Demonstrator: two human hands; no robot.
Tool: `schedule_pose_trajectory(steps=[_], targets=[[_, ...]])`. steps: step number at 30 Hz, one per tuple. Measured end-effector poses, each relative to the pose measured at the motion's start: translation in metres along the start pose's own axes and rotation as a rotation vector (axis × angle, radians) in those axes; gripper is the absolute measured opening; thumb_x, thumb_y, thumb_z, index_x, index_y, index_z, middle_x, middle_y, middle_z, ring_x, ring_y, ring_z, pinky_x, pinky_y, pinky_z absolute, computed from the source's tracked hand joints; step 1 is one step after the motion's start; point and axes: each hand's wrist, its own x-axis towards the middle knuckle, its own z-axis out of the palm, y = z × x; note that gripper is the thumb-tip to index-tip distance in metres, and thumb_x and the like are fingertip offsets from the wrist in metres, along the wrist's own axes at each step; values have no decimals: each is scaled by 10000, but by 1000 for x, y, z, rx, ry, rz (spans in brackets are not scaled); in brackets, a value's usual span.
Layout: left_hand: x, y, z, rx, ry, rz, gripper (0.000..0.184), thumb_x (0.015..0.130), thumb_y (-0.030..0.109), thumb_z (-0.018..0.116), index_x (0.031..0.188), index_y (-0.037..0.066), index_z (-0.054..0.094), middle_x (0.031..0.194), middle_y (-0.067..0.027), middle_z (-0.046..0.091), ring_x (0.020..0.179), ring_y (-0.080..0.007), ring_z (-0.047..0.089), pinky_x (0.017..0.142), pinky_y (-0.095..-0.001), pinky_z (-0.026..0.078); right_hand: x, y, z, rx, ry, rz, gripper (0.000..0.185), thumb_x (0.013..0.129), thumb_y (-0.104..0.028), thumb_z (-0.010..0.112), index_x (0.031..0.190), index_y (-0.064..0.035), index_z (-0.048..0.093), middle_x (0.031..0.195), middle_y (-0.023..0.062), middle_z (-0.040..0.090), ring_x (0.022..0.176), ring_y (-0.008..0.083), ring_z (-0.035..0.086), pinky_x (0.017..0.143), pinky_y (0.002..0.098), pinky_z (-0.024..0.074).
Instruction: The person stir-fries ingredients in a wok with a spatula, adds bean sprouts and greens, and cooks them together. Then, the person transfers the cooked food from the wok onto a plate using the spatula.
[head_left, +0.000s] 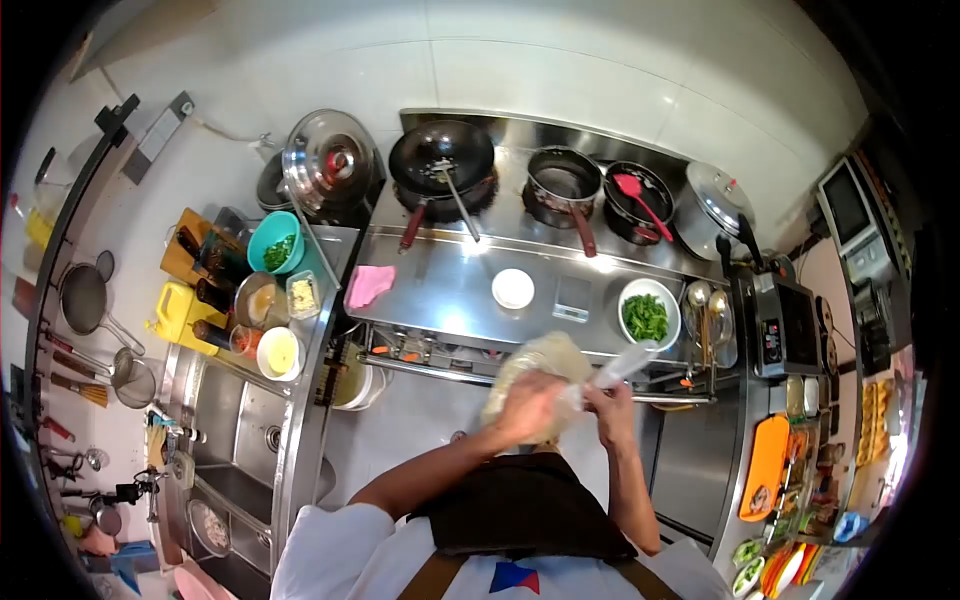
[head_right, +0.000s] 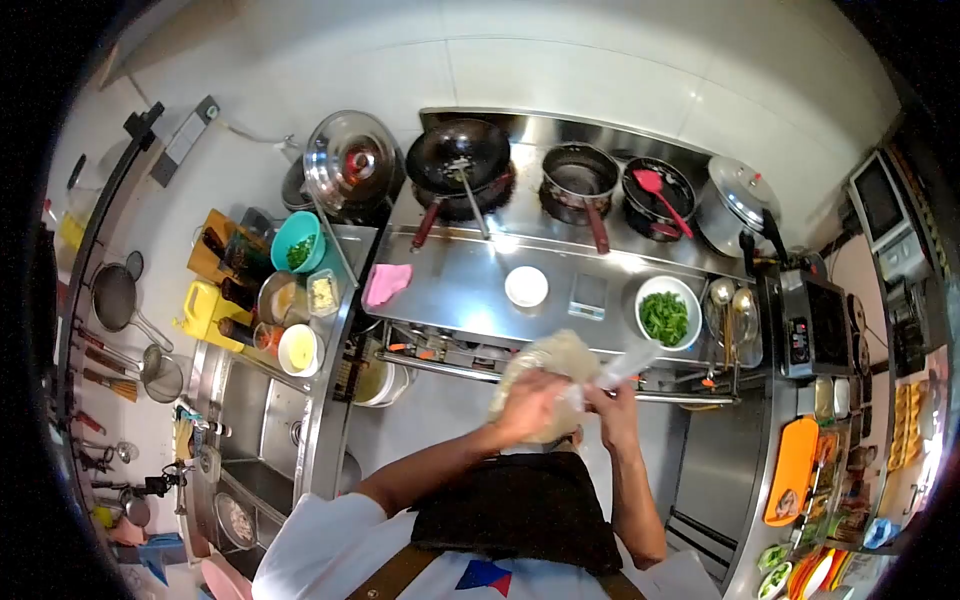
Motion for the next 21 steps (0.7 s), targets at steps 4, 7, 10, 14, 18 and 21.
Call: schedule_pose_trajectory(steps=[4,7,10,14,18,21], targets=[[-14,-97,-85,10,153,-139,415,731,-57,570,1096,91,698,1072,-150,707,1030,-350,656,1022,-452,476,71,-14,109,-192,-416,-7,289,913,-147,691,1139,25,636,994,91,689,815,145,676,706,305,582],[-2,-155,-126,82,189,-99,425,745,-93,536,1088,95,704,1115,-138,711,1065,-331,660,1067,-473,453,132,-1,173,-336,-307,-376,133,882,-124,718,900,-1,671,907,37,671,780,112,610,665,265,474],[7,-196,-154,14,214,-215,389,782,-83,534,1101,68,698,1129,-144,705,1124,-325,639,1066,-433,446,176,-32,221,-378,-337,-477,152,889,-145,720,914,-8,659,995,48,658,890,121,596,770,265,461],[9,-269,-169,-17,239,-319,366,838,-60,530,1153,50,681,1175,-152,690,1137,-330,636,1020,-382,466,218,-42,252,-31,-478,-260,231,918,-155,690,1116,-42,657,1060,47,663,976,128,592,842,269,456],[9,-301,-183,20,92,-625,381,883,-46,519,1212,78,667,1259,-161,655,1166,-345,623,1021,-380,469,297,96,246,-484,-516,-352,391,912,-157,631,1293,-75,598,1136,117,679,1064,219,636,857,329,506],[14,-305,-187,9,132,-457,411,880,-36,514,1231,117,662,1218,-183,661,1154,-384,613,990,-418,490,296,119,276,-666,-594,-592,345,885,-154,618,1217,-60,634,1084,156,679,999,293,653,822,382,520]])
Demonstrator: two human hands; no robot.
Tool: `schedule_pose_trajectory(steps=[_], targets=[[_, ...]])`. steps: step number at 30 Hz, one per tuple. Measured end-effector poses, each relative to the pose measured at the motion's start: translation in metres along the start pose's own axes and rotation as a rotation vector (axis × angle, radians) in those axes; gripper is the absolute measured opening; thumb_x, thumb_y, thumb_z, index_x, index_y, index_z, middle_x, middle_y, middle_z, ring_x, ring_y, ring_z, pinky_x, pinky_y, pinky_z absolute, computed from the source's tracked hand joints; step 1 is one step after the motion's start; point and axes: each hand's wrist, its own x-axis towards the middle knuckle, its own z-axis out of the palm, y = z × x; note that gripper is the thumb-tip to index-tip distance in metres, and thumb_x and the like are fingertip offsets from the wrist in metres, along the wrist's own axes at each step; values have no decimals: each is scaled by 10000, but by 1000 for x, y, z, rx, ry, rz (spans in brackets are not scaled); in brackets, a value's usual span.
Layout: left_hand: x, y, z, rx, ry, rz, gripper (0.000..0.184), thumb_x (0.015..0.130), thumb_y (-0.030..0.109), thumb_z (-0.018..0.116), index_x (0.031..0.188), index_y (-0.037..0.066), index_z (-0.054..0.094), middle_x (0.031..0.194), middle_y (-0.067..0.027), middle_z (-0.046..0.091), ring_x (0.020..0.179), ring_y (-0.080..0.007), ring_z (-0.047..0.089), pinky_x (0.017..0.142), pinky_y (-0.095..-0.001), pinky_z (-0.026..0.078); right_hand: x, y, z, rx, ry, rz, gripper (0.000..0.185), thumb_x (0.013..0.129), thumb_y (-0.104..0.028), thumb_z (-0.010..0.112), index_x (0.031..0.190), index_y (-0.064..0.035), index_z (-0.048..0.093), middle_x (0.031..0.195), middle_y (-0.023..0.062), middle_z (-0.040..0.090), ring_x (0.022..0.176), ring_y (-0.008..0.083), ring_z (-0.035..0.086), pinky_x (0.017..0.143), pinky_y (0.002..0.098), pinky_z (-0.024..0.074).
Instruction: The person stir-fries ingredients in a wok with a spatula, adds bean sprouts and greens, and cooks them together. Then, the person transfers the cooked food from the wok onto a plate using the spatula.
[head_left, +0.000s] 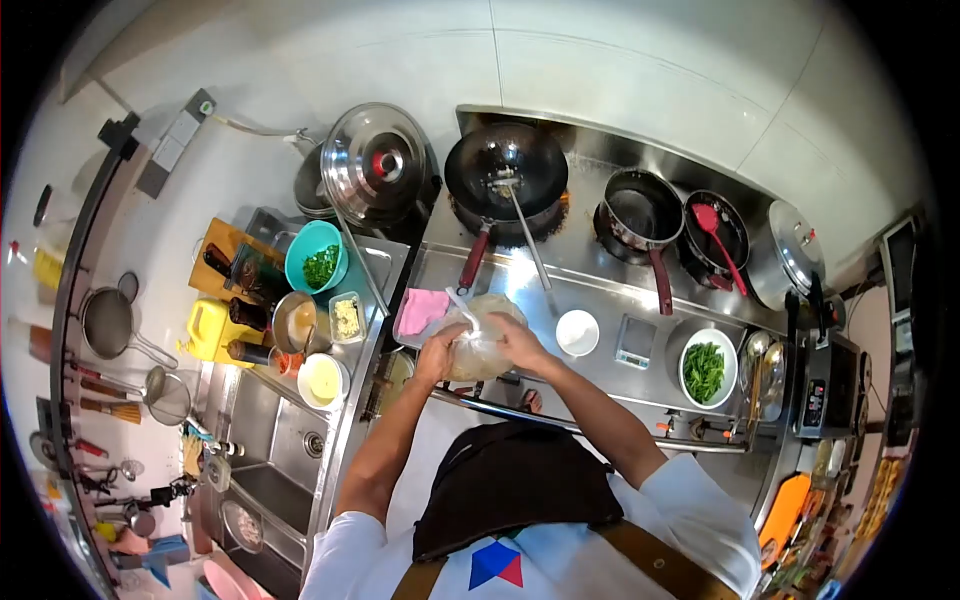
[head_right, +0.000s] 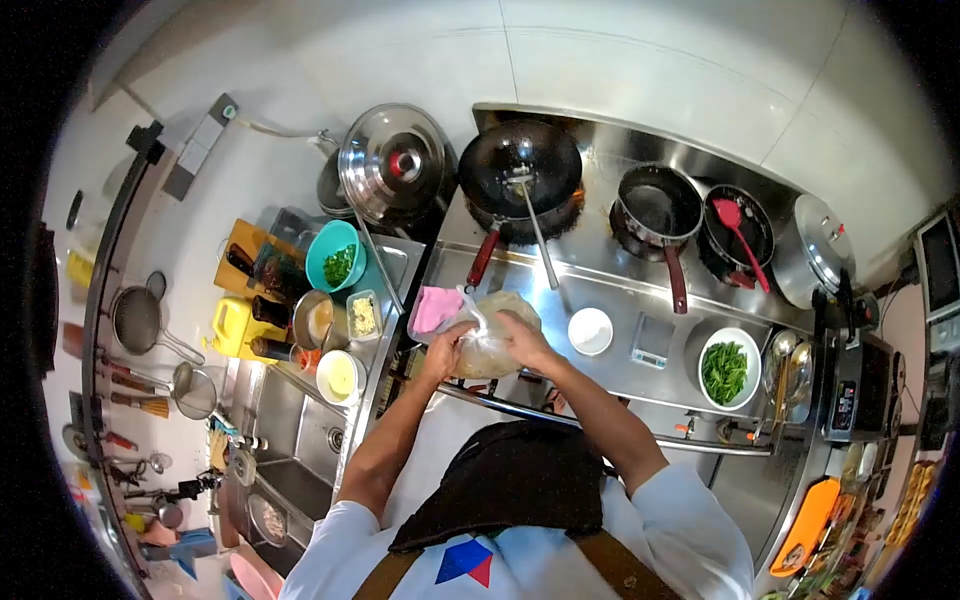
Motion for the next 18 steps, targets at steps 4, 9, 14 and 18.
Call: schedule_pose_trajectory(steps=[4,9,14,18], targets=[[-5,-21,-16,66,86,-280,432,883,10,519,1274,140,648,1128,-179,696,1030,-297,671,918,-388,517,3,-13,-9,-148,-4,157,180,877,-145,611,999,-36,686,902,178,660,852,354,650,761,449,510],[2,-36,-28,-192,197,-124,294,999,149,490,1203,-16,622,1099,-125,694,999,-210,641,918,-339,503,-33,2,-41,90,489,290,171,920,-185,619,935,-15,637,756,151,616,684,193,591,664,354,494],[36,19,23,185,-9,325,511,771,262,769,1204,43,608,1043,-146,641,1002,-350,578,904,-447,418,-16,-37,-49,65,613,484,232,930,-203,578,1095,-79,684,913,193,700,819,319,694,744,400,529],[52,-8,39,268,71,343,310,837,194,714,1109,56,654,933,-125,641,880,-321,575,824,-430,435,-23,25,-62,-200,791,464,209,940,-211,626,1050,-56,711,797,107,693,699,160,650,643,325,515]])
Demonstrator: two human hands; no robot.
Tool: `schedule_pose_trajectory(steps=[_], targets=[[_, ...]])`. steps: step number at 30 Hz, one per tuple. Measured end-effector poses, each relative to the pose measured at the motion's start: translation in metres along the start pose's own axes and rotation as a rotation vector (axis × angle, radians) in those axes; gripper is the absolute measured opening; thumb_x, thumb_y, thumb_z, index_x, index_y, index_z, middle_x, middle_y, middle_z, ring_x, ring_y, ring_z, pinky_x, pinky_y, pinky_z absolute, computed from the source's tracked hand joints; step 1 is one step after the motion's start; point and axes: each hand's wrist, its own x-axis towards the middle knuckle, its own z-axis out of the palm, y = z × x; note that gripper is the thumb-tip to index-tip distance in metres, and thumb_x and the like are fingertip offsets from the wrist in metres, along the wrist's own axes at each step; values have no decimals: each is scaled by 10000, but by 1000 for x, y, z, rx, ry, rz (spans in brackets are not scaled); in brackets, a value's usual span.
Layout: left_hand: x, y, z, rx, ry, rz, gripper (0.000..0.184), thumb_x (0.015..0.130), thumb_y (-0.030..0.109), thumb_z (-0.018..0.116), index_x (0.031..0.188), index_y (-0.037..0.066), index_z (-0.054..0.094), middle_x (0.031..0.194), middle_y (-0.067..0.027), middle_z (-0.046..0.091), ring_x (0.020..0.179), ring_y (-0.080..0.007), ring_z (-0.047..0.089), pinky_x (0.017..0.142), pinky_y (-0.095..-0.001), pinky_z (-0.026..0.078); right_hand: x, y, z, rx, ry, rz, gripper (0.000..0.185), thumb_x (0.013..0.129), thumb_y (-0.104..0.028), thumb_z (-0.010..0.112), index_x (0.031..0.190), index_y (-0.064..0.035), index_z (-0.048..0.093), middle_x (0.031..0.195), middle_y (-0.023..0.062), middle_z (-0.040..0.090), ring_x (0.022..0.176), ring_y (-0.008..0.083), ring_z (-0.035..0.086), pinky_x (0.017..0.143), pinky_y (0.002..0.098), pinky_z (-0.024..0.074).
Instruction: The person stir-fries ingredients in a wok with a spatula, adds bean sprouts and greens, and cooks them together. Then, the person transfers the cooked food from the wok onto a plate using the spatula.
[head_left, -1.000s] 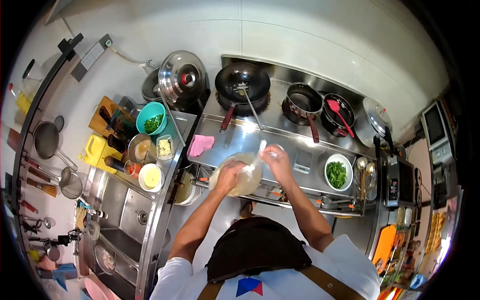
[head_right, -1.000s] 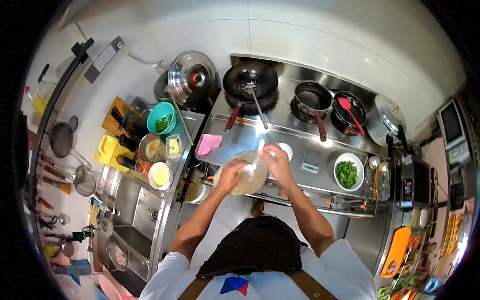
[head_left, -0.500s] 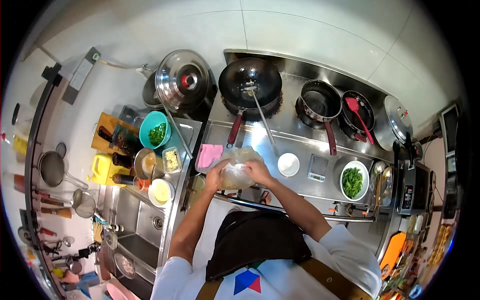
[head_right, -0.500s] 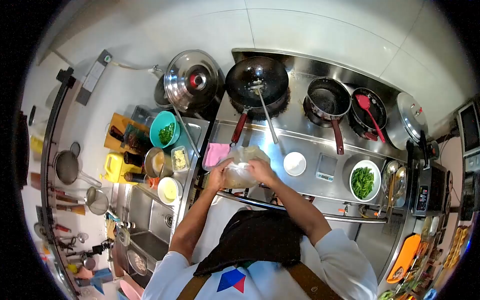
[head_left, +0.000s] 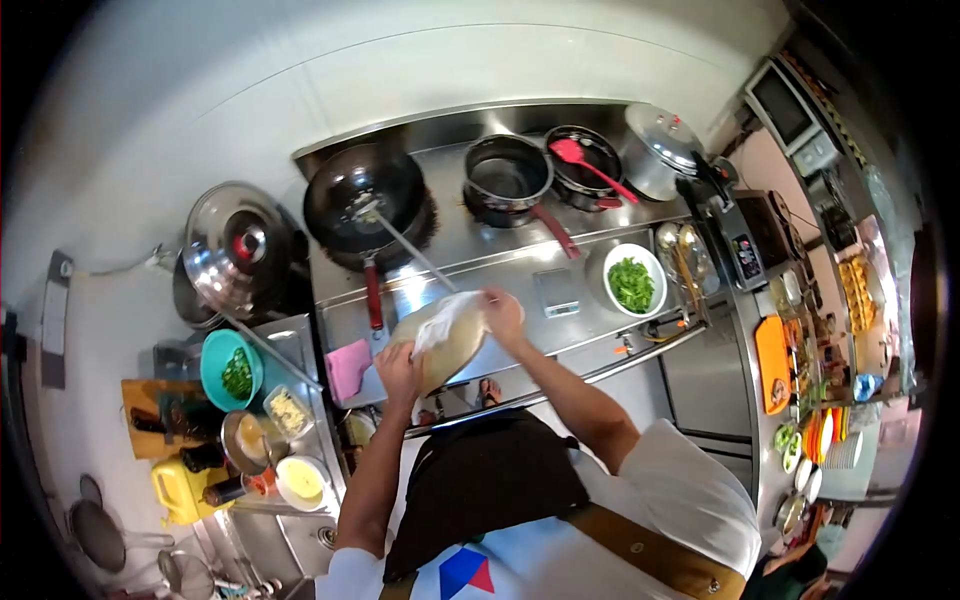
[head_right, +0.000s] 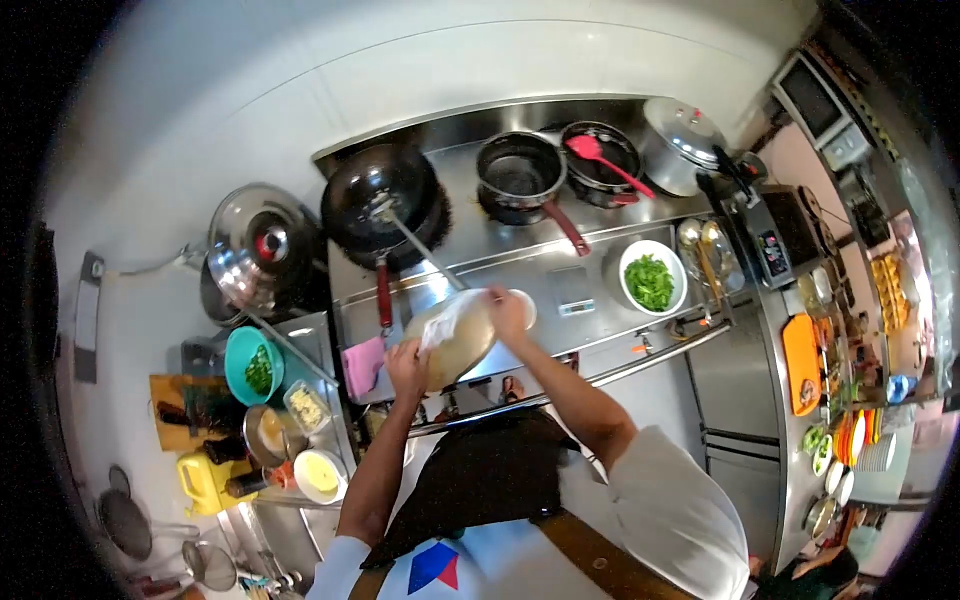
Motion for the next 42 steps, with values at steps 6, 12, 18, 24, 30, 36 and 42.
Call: schedule_pose_trajectory(steps=[6,12,18,24,30,36,42], targets=[[13,-23,-39,-788,209,-458,177,958,130,544,1061,13,627,907,-24,598,895,-156,562,860,-285,440,6,-25,-48,395,-16,387,199,923,-187,614,996,-21,697,686,65,637,579,107,589,515,283,474],[30,17,-75,-793,227,-376,59,923,50,570,962,5,574,940,-88,577,933,-208,569,891,-314,451,2,-124,-79,-34,183,-212,163,817,47,529,890,-9,663,774,146,640,722,306,637,699,370,522],[37,40,-117,-507,327,-235,78,972,60,544,1041,28,564,937,-23,563,924,-128,536,831,-260,433,-22,-193,-16,189,-519,-413,178,816,44,513,855,-5,680,846,175,688,774,320,693,723,380,550],[34,56,-140,-1122,352,-612,186,1013,187,576,1153,67,594,1041,-82,632,817,-136,569,778,-282,475,-13,-130,39,-342,-1056,-338,208,823,-131,600,954,-33,729,964,179,720,878,366,698,791,433,545],[3,71,-142,-1724,170,-690,592,990,18,400,1543,153,238,1348,-170,569,718,-125,580,620,-253,499,2,-82,26,-671,-1100,-420,345,865,-182,597,1186,-86,679,1124,227,686,1047,381,664,892,456,519],[-12,74,-144,-1400,-17,-607,807,888,-42,480,1574,219,147,1390,-137,543,581,-74,513,445,-187,389,-10,-56,96,-453,-869,-788,309,956,-267,536,1108,-46,689,1050,210,697,996,374,676,851,449,535],[3,67,-157,-1390,203,-627,816,958,-12,521,1587,239,68,1414,-141,551,476,-40,426,372,-169,335,-22,-75,123,-293,-1008,-235,320,979,-267,519,1199,-65,635,1062,206,670,1019,320,653,899,391,501]])
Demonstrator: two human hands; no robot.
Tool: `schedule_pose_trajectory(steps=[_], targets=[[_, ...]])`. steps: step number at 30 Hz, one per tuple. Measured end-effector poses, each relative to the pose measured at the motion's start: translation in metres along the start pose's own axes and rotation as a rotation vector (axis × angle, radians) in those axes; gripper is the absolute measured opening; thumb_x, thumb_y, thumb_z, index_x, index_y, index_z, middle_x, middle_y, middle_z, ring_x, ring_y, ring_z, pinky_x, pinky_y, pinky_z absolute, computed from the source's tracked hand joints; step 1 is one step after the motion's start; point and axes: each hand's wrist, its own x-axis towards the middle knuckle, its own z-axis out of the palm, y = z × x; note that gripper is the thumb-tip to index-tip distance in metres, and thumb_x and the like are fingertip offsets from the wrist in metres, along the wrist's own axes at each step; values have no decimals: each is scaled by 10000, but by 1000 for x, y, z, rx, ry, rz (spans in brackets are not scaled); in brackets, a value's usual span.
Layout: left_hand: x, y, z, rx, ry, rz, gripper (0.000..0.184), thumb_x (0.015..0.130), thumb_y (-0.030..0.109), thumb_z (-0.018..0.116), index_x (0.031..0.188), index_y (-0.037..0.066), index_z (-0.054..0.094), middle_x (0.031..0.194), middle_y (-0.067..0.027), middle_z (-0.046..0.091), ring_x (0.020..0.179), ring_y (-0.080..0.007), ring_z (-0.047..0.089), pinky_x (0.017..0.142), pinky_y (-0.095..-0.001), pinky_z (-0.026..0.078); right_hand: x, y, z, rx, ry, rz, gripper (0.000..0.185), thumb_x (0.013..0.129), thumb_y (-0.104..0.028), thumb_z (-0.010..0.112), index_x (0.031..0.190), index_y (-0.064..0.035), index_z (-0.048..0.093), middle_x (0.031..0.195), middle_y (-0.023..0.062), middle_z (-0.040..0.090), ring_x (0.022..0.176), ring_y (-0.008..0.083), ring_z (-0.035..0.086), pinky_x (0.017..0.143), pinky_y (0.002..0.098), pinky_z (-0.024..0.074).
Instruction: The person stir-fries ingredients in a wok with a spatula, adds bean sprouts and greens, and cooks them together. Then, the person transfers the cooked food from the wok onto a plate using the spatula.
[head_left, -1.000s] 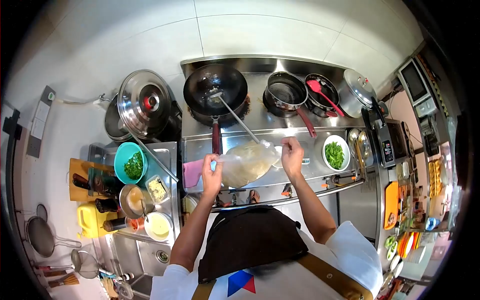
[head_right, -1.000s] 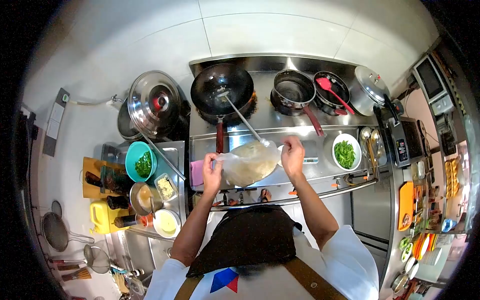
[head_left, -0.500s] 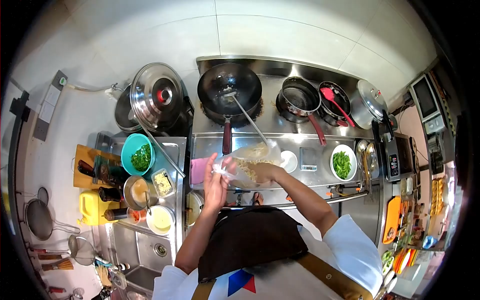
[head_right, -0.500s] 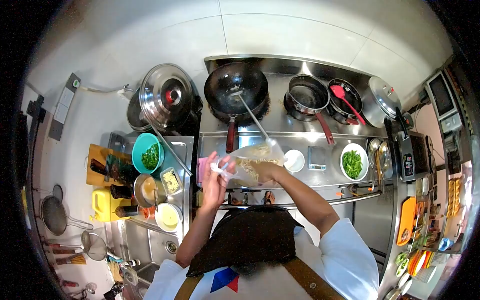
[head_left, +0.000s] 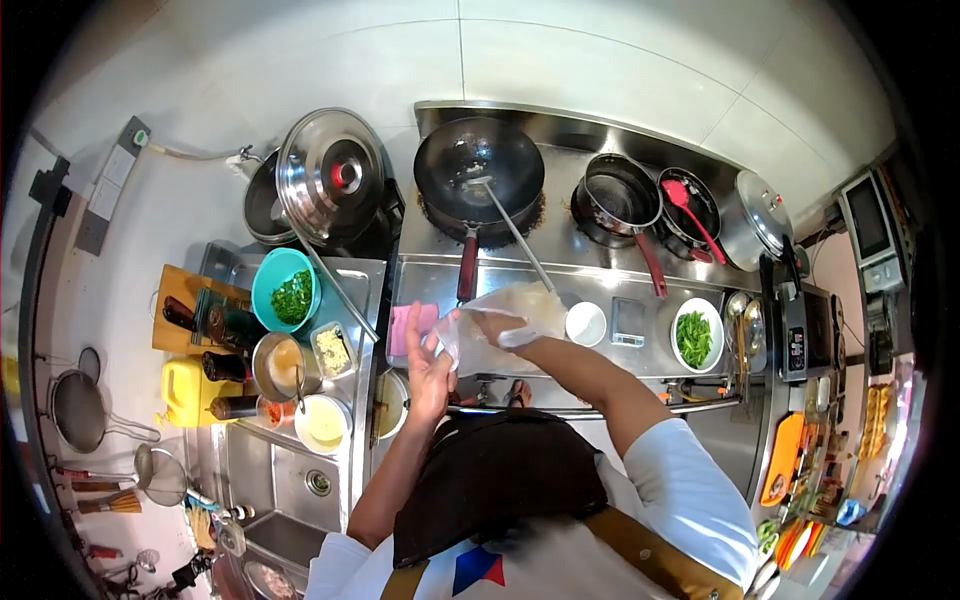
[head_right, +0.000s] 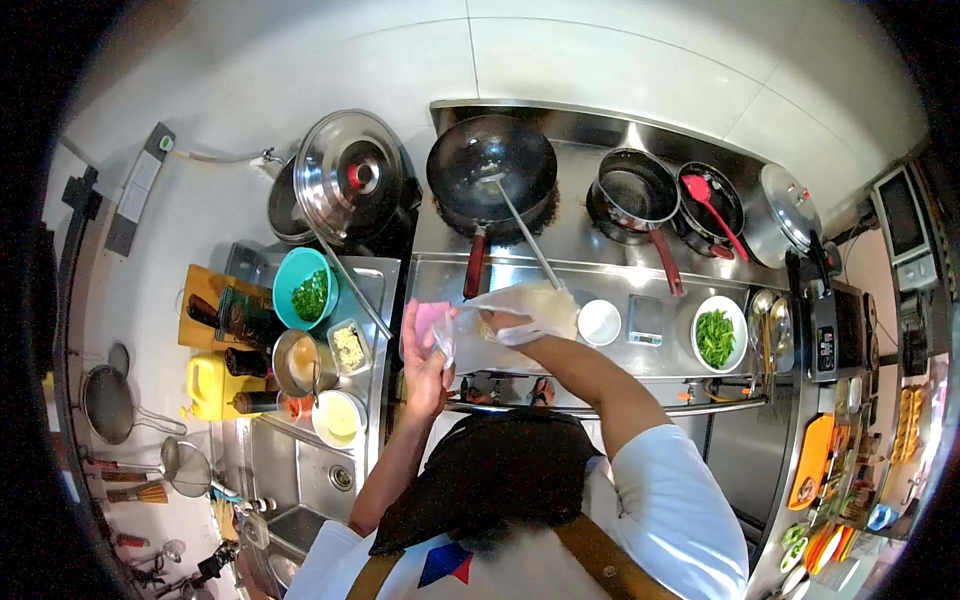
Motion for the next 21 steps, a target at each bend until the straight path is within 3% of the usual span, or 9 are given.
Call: schedule_pose_trajectory(steps=[2,4,5,8,9,13,16,17,21], targets=[[-2,9,4,-37,35,51,813,961,-13,521,1587,240,68,1415,-143,550,484,-37,435,374,-165,335,-3,2,-8,-51,-199,84,336,959,-231,534,1239,-66,618,1164,205,643,1057,380,640,863,439,527],[-4,8,2,-16,42,15,807,959,-19,515,1587,240,80,1416,-144,550,514,-34,459,386,-169,344,-10,17,-6,-541,-200,-188,384,949,-221,539,1290,-51,586,1311,203,594,1091,394,629,850,441,542],[-6,3,-2,15,38,-9,806,957,-25,510,1587,243,84,1413,-143,553,524,-32,464,391,-170,346,-11,24,-7,-430,-183,-383,524,863,-128,619,1355,12,508,1283,250,574,1200,404,567,997,443,484],[-7,1,2,68,-22,-46,836,920,-66,494,1587,257,109,1423,-135,548,565,-24,489,406,-169,341,-10,15,18,-819,48,-708,455,857,-162,621,1277,7,580,1268,246,581,1241,389,535,1034,468,453],[-8,-4,1,56,-31,-64,863,891,-98,485,1588,256,117,1439,-137,532,572,-22,497,406,-165,335,0,29,38,-730,154,-662,438,840,-198,619,1238,-15,618,1271,215,591,1239,393,533,1027,493,457],[-9,0,-3,44,-1,-52,887,866,-124,472,1590,249,119,1451,-149,519,576,-21,501,402,-162,332,14,10,43,-760,-171,-425,382,865,-211,593,1214,-62,633,1279,177,595,1191,376,565,970,482,503],[-6,0,-10,15,45,1,824,944,-50,496,1587,262,86,1416,-162,547,516,-45,469,389,-170,364,2,22,28,-725,-88,-465,415,875,-219,584,1268,-87,590,1300,183,577,1177,373,581,955,490,505],[-5,4,-11,-7,65,-5,825,945,-49,495,1588,263,82,1412,-162,550,512,-46,466,388,-170,364,3,27,25,-680,-90,-490,468,825,-125,629,1292,-121,616,1325,207,567,1161,399,584,973,492,502],[-3,14,-11,-23,103,-23,825,942,-39,498,1590,240,70,1405,-165,549,514,-56,467,391,-175,368,-7,18,-16,-14,-161,-397,604,792,-29,631,1382,-96,518,1364,198,548,1227,392,547,1038,410,454]])
